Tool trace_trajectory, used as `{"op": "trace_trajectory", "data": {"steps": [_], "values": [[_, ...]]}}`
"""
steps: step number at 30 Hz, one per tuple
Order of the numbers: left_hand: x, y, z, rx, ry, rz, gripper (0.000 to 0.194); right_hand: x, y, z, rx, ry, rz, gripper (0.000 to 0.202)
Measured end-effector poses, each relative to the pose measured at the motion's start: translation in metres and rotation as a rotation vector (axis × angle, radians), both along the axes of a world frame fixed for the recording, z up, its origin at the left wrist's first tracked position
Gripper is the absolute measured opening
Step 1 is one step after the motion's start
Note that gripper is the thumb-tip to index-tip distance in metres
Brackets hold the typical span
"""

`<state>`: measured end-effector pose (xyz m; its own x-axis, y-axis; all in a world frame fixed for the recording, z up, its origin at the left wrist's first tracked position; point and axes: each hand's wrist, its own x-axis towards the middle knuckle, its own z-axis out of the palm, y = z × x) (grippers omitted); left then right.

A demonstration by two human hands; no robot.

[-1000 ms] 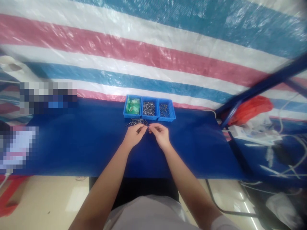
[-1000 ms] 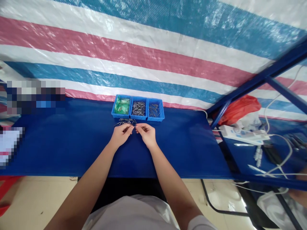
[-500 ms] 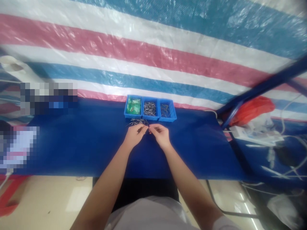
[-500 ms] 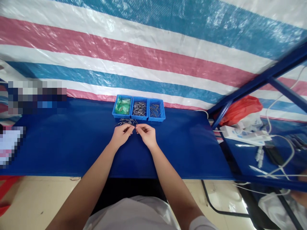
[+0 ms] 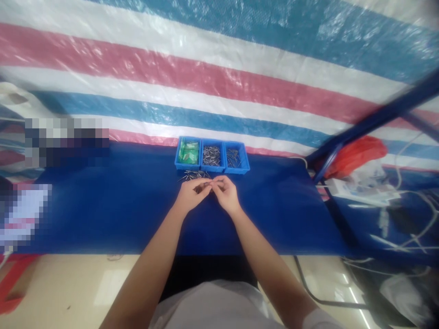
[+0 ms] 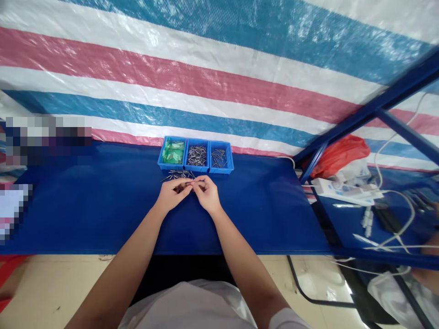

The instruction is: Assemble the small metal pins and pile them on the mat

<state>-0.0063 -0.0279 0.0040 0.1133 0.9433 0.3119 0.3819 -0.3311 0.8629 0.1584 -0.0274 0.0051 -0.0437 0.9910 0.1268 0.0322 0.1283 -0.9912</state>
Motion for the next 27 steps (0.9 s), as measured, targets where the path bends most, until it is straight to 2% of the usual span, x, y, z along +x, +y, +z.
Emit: {"op": "trace_trajectory", "data": {"steps": [8,18,27], "values": [[-0.0009,0.0019,0.0004,-0.011,0.016,0.024,0.021,0.0008,0.0032,0.0024,-0.021,0.068,0.064,0.037],[-0.0008,0.0005,-0.0018,-0.036,0.088,0.039,0.021,-0.0007,0.0001,0.0020,0.059,0.046,-0.039,0.030],[-0.0005,-0.0015,0.0028,0.002,0.017,0.035,0.019,0.0008,0.0046,-0.0010,0.016,0.090,-0.071,0.030]]}}
